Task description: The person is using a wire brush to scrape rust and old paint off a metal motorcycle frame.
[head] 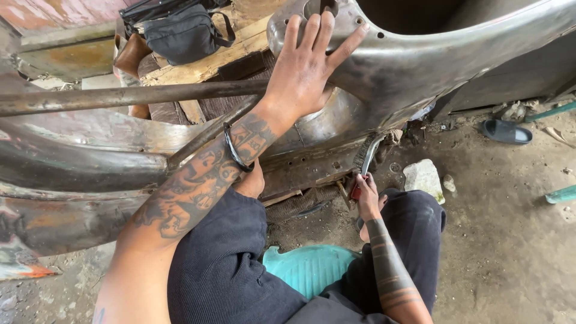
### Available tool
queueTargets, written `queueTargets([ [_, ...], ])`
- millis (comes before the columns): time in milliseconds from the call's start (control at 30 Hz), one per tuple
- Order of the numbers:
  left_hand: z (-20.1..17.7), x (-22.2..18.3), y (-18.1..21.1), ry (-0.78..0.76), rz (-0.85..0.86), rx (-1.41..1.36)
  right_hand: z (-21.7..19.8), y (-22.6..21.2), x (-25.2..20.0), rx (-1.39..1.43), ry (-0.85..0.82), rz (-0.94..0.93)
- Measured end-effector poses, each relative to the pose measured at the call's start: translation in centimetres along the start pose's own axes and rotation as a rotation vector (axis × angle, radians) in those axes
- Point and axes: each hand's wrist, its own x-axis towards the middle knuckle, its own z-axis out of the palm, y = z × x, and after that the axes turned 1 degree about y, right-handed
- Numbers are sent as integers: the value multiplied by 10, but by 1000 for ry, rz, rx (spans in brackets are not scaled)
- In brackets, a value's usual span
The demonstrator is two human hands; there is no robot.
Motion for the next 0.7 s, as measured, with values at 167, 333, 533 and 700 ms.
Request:
queueTargets([
  [167,1,1,1,-15,-4,44,17,-26,-24,49,-234,-138],
  [333,1,0,0,1,-10,69,-5,-12,-1,-264,51,-82],
  [533,2,0,0,23,-15,80,-6,-11,3,-128,11,-57],
  [700,2,1,0,7,-12,70,8,-19,-14,-137,-45,-36],
])
